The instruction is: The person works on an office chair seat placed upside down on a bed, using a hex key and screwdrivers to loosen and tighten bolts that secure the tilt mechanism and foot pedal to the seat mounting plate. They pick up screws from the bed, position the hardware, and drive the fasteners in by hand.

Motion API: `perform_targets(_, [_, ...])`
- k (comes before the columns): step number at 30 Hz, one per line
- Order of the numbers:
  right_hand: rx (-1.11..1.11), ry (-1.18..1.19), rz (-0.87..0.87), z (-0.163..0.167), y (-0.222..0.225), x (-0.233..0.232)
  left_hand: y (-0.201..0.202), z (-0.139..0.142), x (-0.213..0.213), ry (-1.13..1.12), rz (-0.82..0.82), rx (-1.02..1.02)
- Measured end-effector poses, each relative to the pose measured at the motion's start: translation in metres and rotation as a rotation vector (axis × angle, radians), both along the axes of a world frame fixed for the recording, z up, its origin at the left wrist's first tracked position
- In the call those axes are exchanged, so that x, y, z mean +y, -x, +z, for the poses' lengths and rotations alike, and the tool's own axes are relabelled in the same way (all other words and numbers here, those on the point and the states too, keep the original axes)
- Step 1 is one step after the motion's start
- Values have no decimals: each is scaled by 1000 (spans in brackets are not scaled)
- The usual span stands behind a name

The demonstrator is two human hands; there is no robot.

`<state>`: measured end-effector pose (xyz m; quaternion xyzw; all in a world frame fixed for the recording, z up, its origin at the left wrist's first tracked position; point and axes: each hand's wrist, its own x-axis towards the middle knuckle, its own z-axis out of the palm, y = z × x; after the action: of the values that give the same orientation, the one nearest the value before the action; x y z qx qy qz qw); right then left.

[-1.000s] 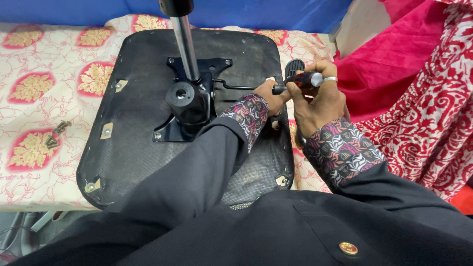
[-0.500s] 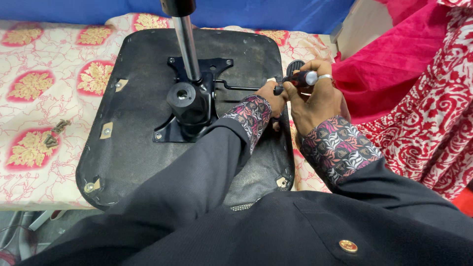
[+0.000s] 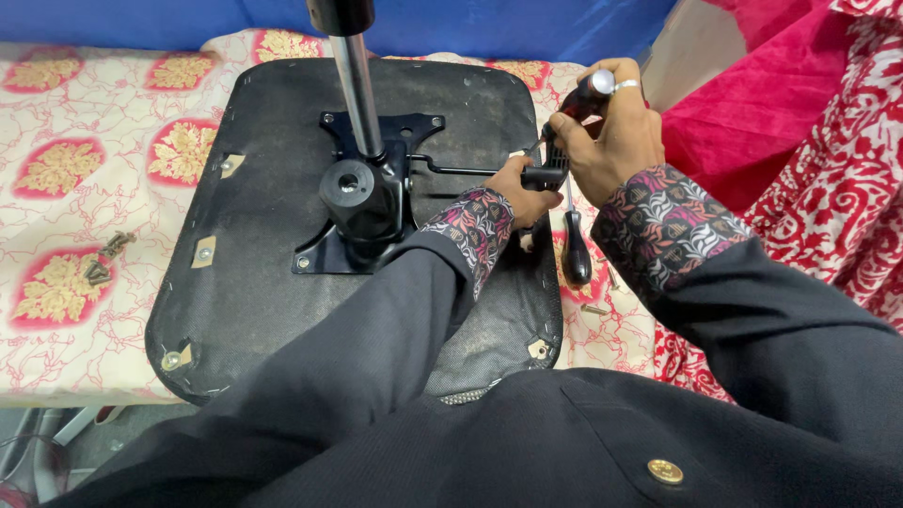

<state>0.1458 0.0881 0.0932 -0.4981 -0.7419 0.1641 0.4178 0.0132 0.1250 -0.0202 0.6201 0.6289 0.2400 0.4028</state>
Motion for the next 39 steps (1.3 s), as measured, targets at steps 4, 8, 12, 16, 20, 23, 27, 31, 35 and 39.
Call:
perform_targets(4, [-69,-62,58,0,-1,19,9,4,-13,-12,-39,-40])
perform_targets(8, [-173,-173,59,0,-2,35,16,16,-39,-118,-68,-39])
perform_targets(12, [-172,-259,68,-1,-2,45,19,27,-71,-75,-11,61])
perform_targets(16, [-70,-244,87,3,-2,49,21,25,-102,-399,-2,99])
perform_targets(20, [-98,-381,86,6,3,50,23,28,-105,-412,-7,115])
perform_targets(23, [-65,-296,56,6,9,52,23,31,-107,-408,-18,127])
perform_targets(27, [-92,-313,62,12,13,59,23,36,-108,-387,-31,120])
perform_targets(31, [-48,-218,97,17,14,60,24,37,-109,-390,-34,109])
perform_targets(35, [51,-48,139,18,13,55,24,38,-110,-384,-36,125])
perform_targets(39, [101,9,181,17,11,55,24,38,-109,-392,-41,125])
